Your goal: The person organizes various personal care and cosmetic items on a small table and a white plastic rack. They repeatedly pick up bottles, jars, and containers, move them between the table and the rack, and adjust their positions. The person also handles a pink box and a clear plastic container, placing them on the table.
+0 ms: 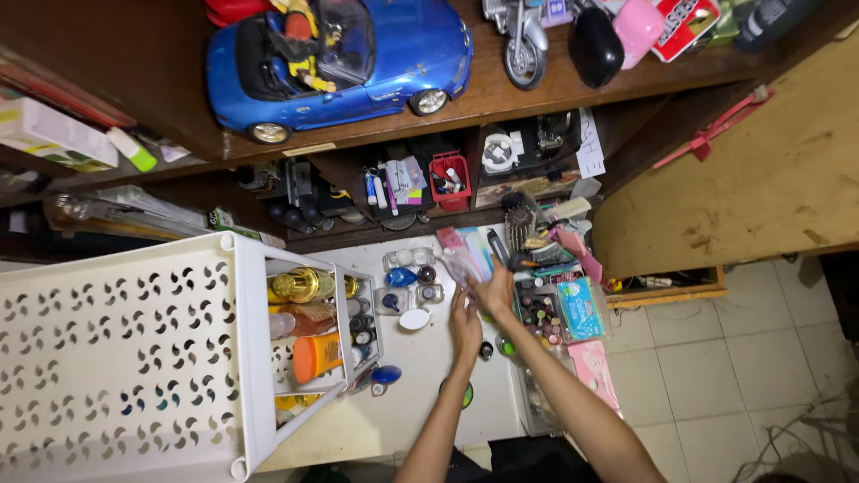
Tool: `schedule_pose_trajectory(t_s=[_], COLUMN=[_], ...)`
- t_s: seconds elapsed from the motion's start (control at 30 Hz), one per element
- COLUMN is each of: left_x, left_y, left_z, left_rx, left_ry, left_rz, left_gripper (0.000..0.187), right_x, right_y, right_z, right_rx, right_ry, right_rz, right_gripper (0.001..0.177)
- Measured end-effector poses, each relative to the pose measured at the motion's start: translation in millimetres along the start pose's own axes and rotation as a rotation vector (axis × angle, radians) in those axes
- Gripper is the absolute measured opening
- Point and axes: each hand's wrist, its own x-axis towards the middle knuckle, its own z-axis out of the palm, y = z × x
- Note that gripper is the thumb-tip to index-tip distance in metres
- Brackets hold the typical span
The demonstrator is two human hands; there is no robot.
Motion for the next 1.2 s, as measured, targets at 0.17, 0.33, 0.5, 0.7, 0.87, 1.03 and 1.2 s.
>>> schedule_pose_trajectory(t_s=[0.17, 0.33, 0.5, 0.7, 0.87, 1.03, 1.2], left_x=[-30, -54, -38, -57, -81, -90, -93], left_y=[64, 121, 147, 133, 119, 109, 85], left_z=[-19, -42, -53, -32, -18, 2, 46], left_rx=[-0.020, 0.034, -0.288, -0.697, -0.841, -0.623, -0.360], left_ry=[0.212, 0.262, -0.117, -0.415, -0.425, -0.573, -0.768], left_rz=[0.009, 0.291, 0.203, -0.239, -0.420, -0.315, -0.198], left_gripper=[0.023, 0.038, 0.052, 0.049, 0.048, 0.047, 0.050], right_x=[-32, -51, -80, -111, -138, -152, -151], right_y=[-31, -53, -56, -30, 2, 39, 90], right_z=[-29, -92, -150, -154, -141, -145, -159], right_rx=[0.075, 0.303, 0.584, 0.525, 0.460, 0.726, 1.113], right_ry=[0.080, 0.067, -0.143, -0.149, -0.116, 0.013, 0.076], right_rz=[-0.144, -0.285, -0.084, -0.083, -0.048, 0.187, 0.355], right_gripper=[0.063, 0.051, 0.051, 0.078, 0.076, 0.073, 0.052])
